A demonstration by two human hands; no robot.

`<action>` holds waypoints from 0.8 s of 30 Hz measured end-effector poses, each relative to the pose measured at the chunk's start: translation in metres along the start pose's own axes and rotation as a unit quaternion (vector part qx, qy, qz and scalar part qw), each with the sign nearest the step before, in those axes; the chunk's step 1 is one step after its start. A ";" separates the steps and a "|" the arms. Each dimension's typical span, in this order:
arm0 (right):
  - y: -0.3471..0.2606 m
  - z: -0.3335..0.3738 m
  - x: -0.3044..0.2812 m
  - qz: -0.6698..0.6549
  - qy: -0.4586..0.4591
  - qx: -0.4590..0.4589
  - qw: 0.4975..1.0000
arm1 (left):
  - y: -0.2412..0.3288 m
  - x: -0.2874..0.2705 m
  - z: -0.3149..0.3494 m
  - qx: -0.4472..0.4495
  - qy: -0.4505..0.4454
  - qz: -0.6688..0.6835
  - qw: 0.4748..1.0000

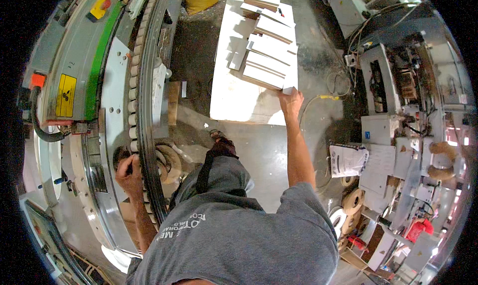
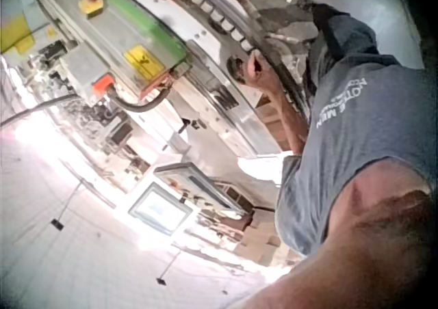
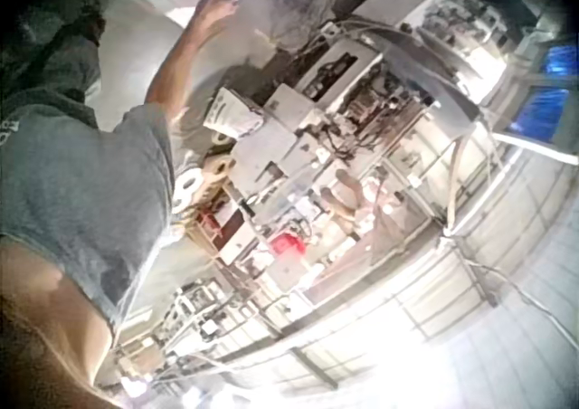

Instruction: The person feeds small rectangular wooden pieces one by one into an industrial edge-banding machine by hand, then touches a control button on the machine.

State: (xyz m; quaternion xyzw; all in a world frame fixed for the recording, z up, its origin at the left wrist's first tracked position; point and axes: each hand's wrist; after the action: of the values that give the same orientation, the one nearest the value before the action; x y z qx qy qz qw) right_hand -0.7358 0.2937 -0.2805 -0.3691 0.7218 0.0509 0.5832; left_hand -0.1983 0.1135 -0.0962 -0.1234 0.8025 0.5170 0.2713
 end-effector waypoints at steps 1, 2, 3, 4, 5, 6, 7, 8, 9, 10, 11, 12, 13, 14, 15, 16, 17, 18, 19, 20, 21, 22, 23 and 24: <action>-0.007 0.000 -0.004 -0.003 -0.002 0.000 1.000 | 0.000 0.001 0.001 -0.001 0.001 -0.003 1.000; -0.013 0.002 -0.011 -0.110 -0.026 0.098 0.989 | 0.001 0.002 0.001 -0.006 -0.004 -0.004 1.000; -0.020 0.006 -0.020 -0.213 -0.051 0.192 0.957 | 0.001 0.002 0.003 -0.014 -0.006 -0.005 1.000; -0.018 0.011 -0.027 -0.337 -0.004 0.232 0.913 | 0.002 0.004 0.003 -0.013 -0.004 -0.006 1.000; -0.017 0.019 -0.035 -0.453 0.042 0.267 0.850 | 0.002 0.005 0.003 -0.026 -0.013 -0.010 1.000; -0.023 0.023 -0.040 -0.521 0.131 0.320 0.780 | 0.002 0.004 0.003 -0.039 -0.017 -0.013 0.999; -0.031 0.029 -0.057 -0.548 0.119 0.294 0.774 | 0.002 0.002 0.005 -0.045 -0.002 -0.018 0.999; -0.025 0.038 -0.068 -0.511 0.096 0.220 0.826 | 0.003 0.000 0.007 -0.036 -0.002 -0.012 0.999; -0.062 0.039 -0.095 -0.471 0.064 0.155 0.866 | 0.004 -0.005 0.013 -0.033 0.005 -0.016 0.999; -0.082 0.042 -0.115 -0.425 0.007 0.123 0.897 | 0.013 -0.005 0.011 -0.030 -0.010 -0.033 0.999; -0.102 0.046 -0.129 -0.396 -0.064 0.102 0.910 | 0.029 -0.007 0.005 -0.034 -0.025 -0.059 0.997; -0.136 0.046 -0.148 -0.307 -0.192 0.065 0.930 | 0.042 -0.012 -0.004 0.058 -0.038 -0.100 0.993; -0.164 0.053 -0.155 -0.283 -0.275 0.015 0.919 | 0.053 -0.014 -0.018 0.150 -0.059 -0.143 0.976; -0.190 0.060 -0.156 -0.312 -0.340 -0.085 0.883 | 0.061 -0.016 -0.026 0.210 -0.082 -0.142 0.964; -0.217 0.066 -0.152 -0.337 -0.397 -0.187 0.833 | 0.067 -0.023 -0.029 0.189 -0.149 -0.139 0.961; -0.249 0.070 -0.148 -0.373 -0.444 -0.251 0.775 | 0.075 -0.031 -0.034 0.197 -0.172 -0.103 0.960; -0.278 0.079 -0.144 -0.400 -0.490 -0.310 0.710 | 0.077 -0.041 -0.034 0.214 -0.162 -0.092 0.959; -0.307 0.088 -0.135 -0.428 -0.502 -0.373 0.652 | 0.064 -0.053 -0.026 0.200 -0.180 -0.105 0.957; -0.340 0.091 -0.139 -0.392 -0.537 -0.427 0.612 | 0.051 -0.063 -0.017 0.187 -0.197 -0.112 0.956; -0.360 0.095 -0.132 -0.388 -0.549 -0.463 0.578 | 0.047 -0.074 -0.008 0.130 -0.210 -0.092 0.965; -0.383 0.102 -0.127 -0.382 -0.557 -0.494 0.547 | 0.038 -0.086 0.007 0.118 -0.193 -0.096 0.969; -0.406 0.112 -0.121 -0.409 -0.544 -0.509 0.527 | 0.025 -0.097 0.023 0.088 -0.129 -0.102 0.983; -0.426 0.127 -0.113 -0.436 -0.530 -0.521 0.508 | 0.011 -0.105 0.038 0.059 -0.066 -0.107 0.990; -0.442 0.151 -0.100 -0.474 -0.545 -0.438 0.535 | -0.001 -0.116 0.053 0.051 -0.052 -0.113 0.991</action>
State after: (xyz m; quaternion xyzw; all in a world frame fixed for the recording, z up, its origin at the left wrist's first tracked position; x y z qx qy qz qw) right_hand -0.3479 0.0982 -0.0819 -0.7675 -0.1291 0.2685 0.5677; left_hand -0.0857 0.1510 -0.0488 -0.1720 0.7932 0.4475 0.3755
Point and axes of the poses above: each hand's wrist, its own z-axis away from the middle knuckle, its own x-axis out of the palm, y = z × x, and after that the axes turned 3 degrees about -y, right-handed
